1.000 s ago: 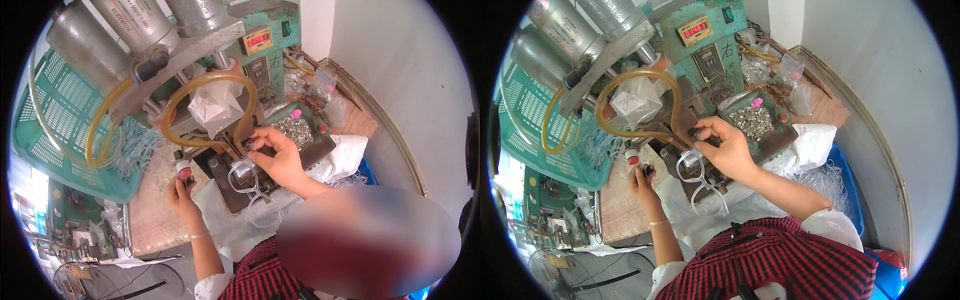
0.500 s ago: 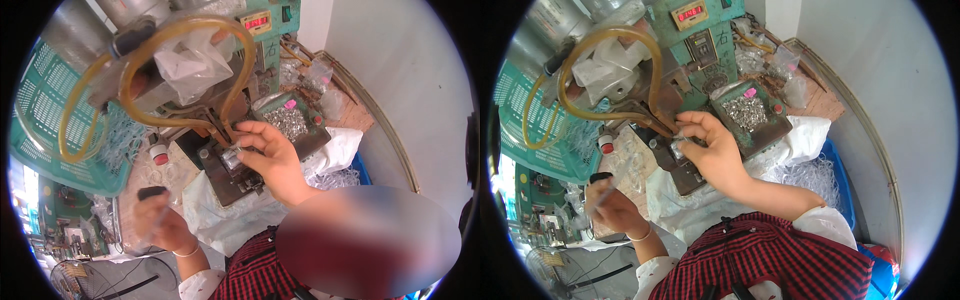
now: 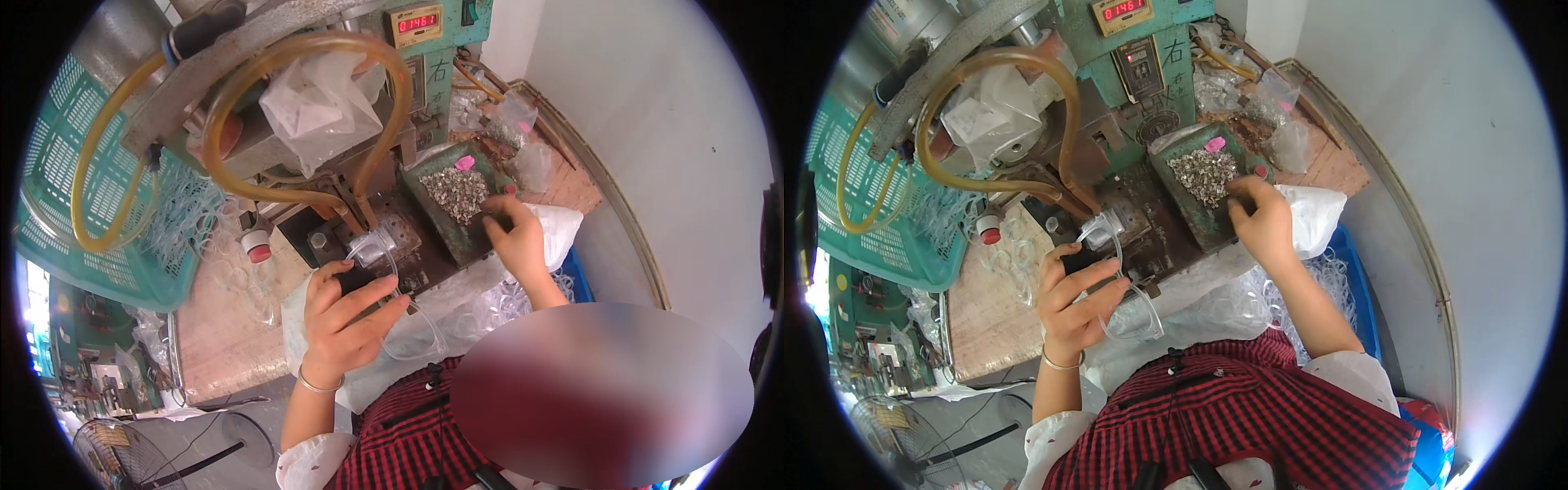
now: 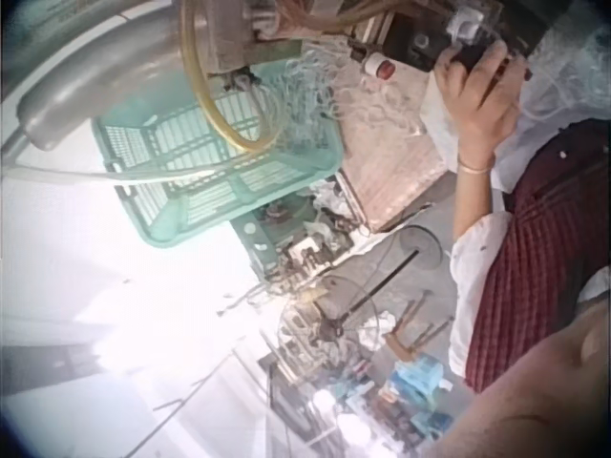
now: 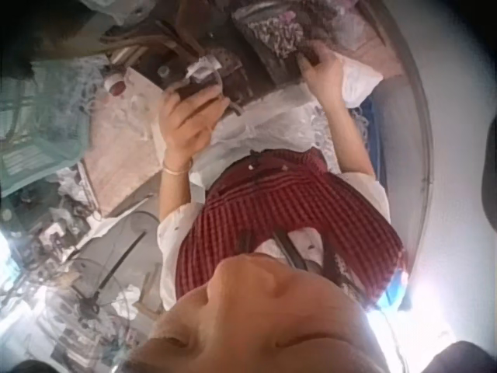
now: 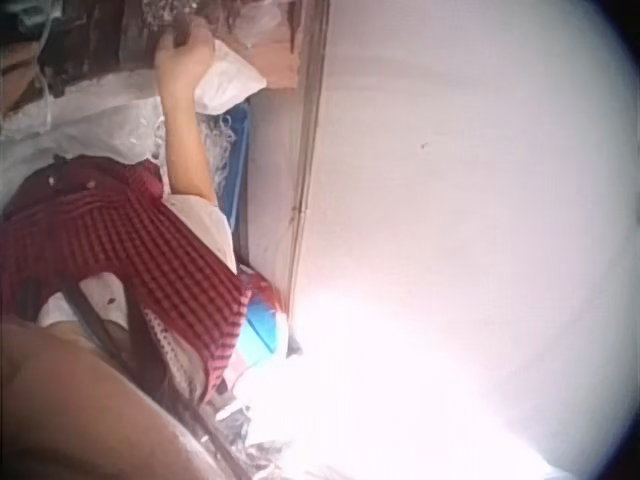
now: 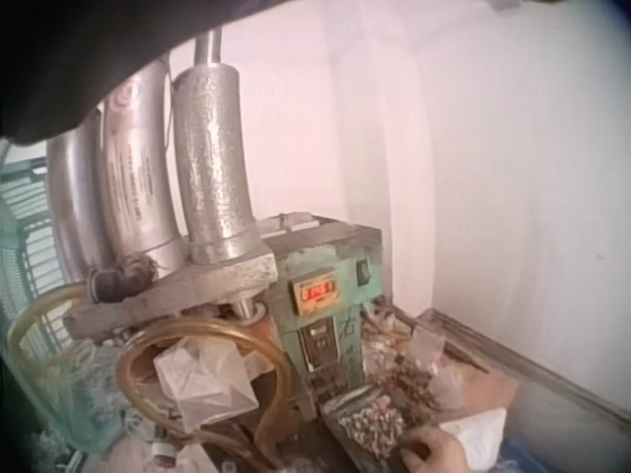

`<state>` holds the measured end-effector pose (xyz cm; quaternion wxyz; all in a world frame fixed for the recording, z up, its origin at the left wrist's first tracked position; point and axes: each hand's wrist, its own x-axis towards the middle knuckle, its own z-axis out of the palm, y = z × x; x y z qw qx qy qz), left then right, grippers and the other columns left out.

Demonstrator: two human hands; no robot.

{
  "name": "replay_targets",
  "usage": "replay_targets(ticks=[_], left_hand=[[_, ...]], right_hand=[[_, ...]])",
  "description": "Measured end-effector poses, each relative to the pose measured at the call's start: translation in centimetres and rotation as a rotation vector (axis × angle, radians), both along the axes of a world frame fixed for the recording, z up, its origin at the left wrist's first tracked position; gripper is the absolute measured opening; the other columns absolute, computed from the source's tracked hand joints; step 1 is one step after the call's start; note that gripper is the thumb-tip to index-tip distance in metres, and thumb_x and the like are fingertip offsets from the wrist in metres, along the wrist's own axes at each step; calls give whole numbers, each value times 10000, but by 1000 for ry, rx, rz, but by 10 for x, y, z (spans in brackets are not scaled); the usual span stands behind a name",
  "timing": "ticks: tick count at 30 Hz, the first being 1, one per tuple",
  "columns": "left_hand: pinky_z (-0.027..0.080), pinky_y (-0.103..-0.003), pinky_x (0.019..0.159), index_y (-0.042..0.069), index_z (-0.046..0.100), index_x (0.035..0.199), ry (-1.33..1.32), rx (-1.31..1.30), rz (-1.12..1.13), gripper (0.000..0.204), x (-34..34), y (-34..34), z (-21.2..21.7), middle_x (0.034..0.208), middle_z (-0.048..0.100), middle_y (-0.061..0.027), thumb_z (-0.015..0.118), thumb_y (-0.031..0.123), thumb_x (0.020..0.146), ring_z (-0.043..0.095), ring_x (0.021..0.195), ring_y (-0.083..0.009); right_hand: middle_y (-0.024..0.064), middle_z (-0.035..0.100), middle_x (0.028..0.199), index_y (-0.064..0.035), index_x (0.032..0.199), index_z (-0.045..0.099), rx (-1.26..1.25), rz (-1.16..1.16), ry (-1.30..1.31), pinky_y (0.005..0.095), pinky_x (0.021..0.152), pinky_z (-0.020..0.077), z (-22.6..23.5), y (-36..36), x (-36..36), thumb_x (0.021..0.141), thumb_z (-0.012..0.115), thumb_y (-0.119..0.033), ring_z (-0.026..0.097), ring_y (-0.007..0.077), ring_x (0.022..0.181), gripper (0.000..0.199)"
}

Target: The person repeatedly places small metal components into a press machine, activates the press, and removes the finished pieces. They handle the components by hand and place them into a plastic bag after processing.

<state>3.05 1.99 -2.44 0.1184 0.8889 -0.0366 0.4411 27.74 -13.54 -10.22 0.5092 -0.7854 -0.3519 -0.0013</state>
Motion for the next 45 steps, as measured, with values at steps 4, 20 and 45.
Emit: replay_targets(ticks=[4,20,45], left_hand=[[537,-447,884,173,781,961,-20,-36,23,263,-2,-3,-7,1124,721,-3,798,126,703,538,754,-189],[431,-430,1026,-32,664,1080,-321,-119,1051,153,-123,42,41,1251,645,-183,627,18,941,586,1162,-312],[467,-414,853,-16,634,976,168,-193,831,130,-94,182,-79,1077,654,-176,573,95,949,584,968,-329]], right_hand=[[107,651,898,-62,856,711,-123,49,-225,416,816,513,8,3,-11,739,737,-34,631,328,922,123],[150,694,930,-33,982,693,110,-41,-173,386,807,510,15,26,-21,827,695,-5,663,313,878,158],[88,722,876,-50,896,727,375,367,-120,356,772,525,83,55,-60,775,749,-1,680,250,824,133]])
